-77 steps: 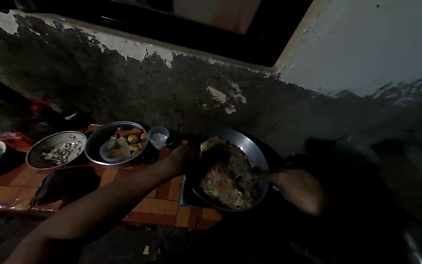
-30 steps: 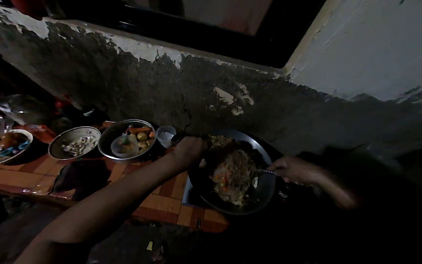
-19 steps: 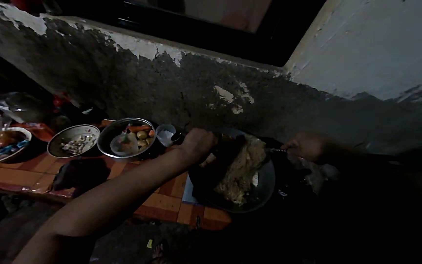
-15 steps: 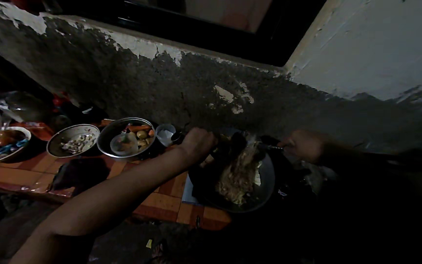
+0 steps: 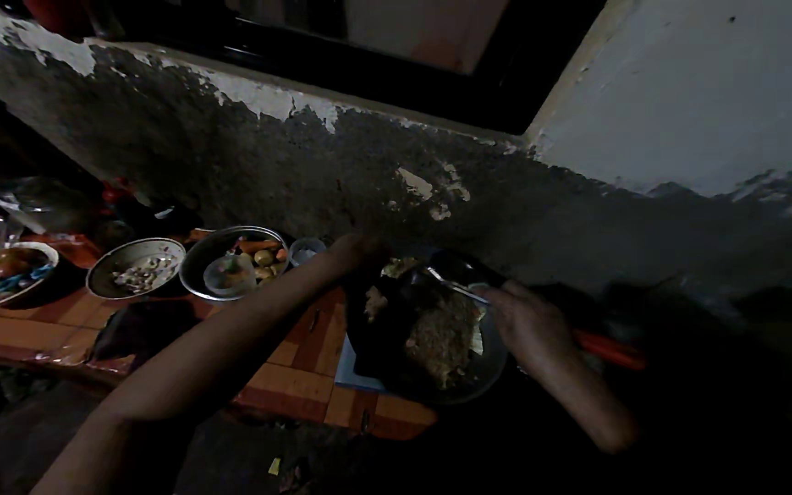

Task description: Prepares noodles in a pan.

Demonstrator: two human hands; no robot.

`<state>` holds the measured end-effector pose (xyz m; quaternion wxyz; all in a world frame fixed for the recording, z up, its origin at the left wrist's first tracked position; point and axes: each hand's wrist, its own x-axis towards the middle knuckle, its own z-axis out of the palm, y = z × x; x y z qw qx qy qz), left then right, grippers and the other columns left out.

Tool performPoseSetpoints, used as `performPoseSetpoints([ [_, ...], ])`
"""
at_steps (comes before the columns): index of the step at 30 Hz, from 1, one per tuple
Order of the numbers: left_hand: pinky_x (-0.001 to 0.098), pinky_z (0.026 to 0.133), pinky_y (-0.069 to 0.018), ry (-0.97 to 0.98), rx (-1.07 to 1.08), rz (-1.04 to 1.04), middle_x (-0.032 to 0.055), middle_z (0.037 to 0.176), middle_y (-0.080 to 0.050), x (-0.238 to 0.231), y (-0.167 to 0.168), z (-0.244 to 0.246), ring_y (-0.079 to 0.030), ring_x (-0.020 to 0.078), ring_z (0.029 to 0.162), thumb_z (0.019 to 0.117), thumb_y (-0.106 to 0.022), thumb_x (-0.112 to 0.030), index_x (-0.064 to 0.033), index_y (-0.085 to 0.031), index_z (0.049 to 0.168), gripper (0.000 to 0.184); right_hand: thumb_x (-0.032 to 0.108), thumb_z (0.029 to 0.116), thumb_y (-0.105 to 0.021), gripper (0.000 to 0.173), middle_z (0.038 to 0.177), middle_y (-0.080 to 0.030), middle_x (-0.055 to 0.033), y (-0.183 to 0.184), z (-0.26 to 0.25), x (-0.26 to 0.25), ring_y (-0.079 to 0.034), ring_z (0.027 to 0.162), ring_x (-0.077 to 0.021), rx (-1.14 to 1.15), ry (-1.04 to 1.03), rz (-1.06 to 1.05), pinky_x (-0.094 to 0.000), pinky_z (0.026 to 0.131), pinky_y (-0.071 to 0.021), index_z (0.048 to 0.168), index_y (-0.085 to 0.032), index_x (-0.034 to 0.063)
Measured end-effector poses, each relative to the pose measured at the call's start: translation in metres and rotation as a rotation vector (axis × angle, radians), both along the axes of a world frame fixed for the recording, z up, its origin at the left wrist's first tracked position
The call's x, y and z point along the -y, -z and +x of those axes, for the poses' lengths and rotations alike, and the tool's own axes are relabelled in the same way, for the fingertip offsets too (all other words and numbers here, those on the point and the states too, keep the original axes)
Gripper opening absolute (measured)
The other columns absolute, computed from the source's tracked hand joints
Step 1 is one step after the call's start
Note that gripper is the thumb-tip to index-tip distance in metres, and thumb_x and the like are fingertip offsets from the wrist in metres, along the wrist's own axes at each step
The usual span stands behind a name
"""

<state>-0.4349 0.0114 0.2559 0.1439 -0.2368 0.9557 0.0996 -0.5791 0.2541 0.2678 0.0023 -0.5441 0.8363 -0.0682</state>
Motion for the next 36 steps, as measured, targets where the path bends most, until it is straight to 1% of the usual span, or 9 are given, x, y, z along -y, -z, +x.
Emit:
performPoseSetpoints([
  [5, 0.0596, 0.086, -0.0542, -0.052, -0.018, -0.039, 0.0163, 0.107, -0.071, -0.008, -0.006, 0.002, -0.069, 0.0376, 0.102, 0.0983, -0.068, -0.02, -0.0085, -0.073, 0.111, 0.018, 0.001, 0.1008, -0.057, 0.03, 0.111, -0.07, -0.0225, 0.013, -0.018, -0.02, -0.069, 0.101, -0.0437, -0.14, -0.019, -0.063, -0.0592, 0.085, -0.0559, 0.124, -0.074, 0.011],
  [9, 0.0587, 0.085, -0.0542, -0.062, -0.045, -0.115, 0.019, 0.105, -0.071, -0.03, -0.021, -0.001, -0.069, 0.0399, 0.102, 0.1002, -0.064, -0.015, -0.0057, -0.071, 0.111, 0.016, 0.003, 0.1009, -0.059, 0.03, 0.108, -0.071, -0.0208, 0.02, -0.022, -0.02, -0.07, 0.098, -0.0407, -0.114, -0.089, -0.21, -0.0564, 0.083, -0.0574, 0.126, -0.074, 0.0119],
  [14, 0.0548, 0.082, -0.055, -0.128, -0.178, -0.276, 0.0207, 0.101, -0.071, -0.055, -0.029, 0.025, -0.07, 0.0408, 0.096, 0.0963, -0.065, -0.003, -0.0006, -0.07, 0.113, 0.017, 0.005, 0.1058, -0.05, 0.035, 0.125, -0.067, -0.0244, 0.002, -0.042, -0.015, -0.065, 0.114, -0.045, -0.032, 0.046, 0.184, -0.0608, 0.097, -0.0504, 0.135, -0.068, 0.0132],
  [18, 0.0549, 0.079, -0.0562, -0.114, -0.445, -0.344, 0.0241, 0.099, -0.07, -0.052, 0.017, 0.056, -0.071, 0.0436, 0.093, 0.1008, -0.058, -0.001, 0.0043, -0.068, 0.116, 0.019, 0.006, 0.1074, -0.047, 0.038, 0.133, -0.064, -0.0266, 0.02, -0.072, 0.016, -0.062, 0.122, -0.0474, 0.02, 0.166, 0.176, -0.063, 0.102, -0.0473, 0.142, -0.061, 0.0084],
  [22, 0.0594, 0.083, -0.0564, -0.409, -0.775, -0.02, 0.021, 0.103, -0.073, -0.041, 0.078, 0.094, -0.072, 0.0394, 0.095, 0.1068, -0.054, -0.02, -0.0005, -0.068, 0.122, 0.029, 0.008, 0.1078, -0.045, 0.038, 0.136, -0.061, -0.0289, 0.063, -0.09, 0.062, -0.058, 0.127, -0.0475, 0.184, 0.211, 0.173, -0.0624, 0.107, -0.0437, 0.144, -0.058, 0.0043],
  [25, 0.0335, 0.086, -0.0594, -0.612, -1.141, 0.234, 0.0099, 0.108, -0.073, -0.043, 0.129, 0.123, -0.071, 0.0133, 0.095, 0.1034, -0.061, -0.021, 0.0013, -0.065, 0.123, 0.03, 0.018, 0.1087, -0.048, 0.037, 0.138, -0.062, -0.0239, 0.083, -0.075, 0.088, -0.058, 0.13, -0.0408, 0.317, 0.099, 0.207, -0.0593, 0.111, -0.0426, 0.143, -0.06, 0.0073],
  [27, 0.0241, 0.078, -0.0577, -0.701, -1.352, 0.324, 0.012, 0.108, -0.07, -0.052, 0.153, 0.141, -0.067, 0.0066, 0.089, 0.0995, -0.06, -0.009, 0.01, -0.059, 0.123, 0.031, 0.017, 0.1088, -0.048, 0.037, 0.139, -0.062, -0.0219, 0.08, -0.057, 0.091, -0.059, 0.129, -0.04, 0.292, -0.03, 0.273, -0.0591, 0.11, -0.0425, 0.144, -0.06, 0.0109],
  [30, 0.0227, 0.07, -0.0543, -0.883, -1.304, 0.358, 0.0139, 0.108, -0.066, -0.063, 0.175, 0.169, -0.063, 0.0069, 0.081, 0.1009, -0.057, -0.005, 0.0116, -0.055, 0.126, 0.03, 0.008, 0.1079, -0.045, 0.042, 0.139, -0.06, -0.027, 0.051, -0.04, 0.073, -0.058, 0.129, -0.0464, 0.164, -0.189, 0.407, -0.0621, 0.109, -0.0424, 0.149, -0.056, 0.0128],
  [36, 0.047, 0.08, -0.0564, -1.031, -0.824, 0.409, 0.0254, 0.113, -0.067, -0.055, 0.232, 0.205, -0.068, 0.031, 0.088, 0.102, -0.055, 0.002, 0.0075, -0.056, 0.132, 0.031, 0.012, 0.1074, -0.052, 0.033, 0.13, -0.067, -0.0198, -0.023, -0.071, 0.033, -0.064, 0.119, -0.0417, 0.016, -0.096, 0.319, -0.0629, 0.101, -0.0465, 0.136, -0.068, 0.0166],
])
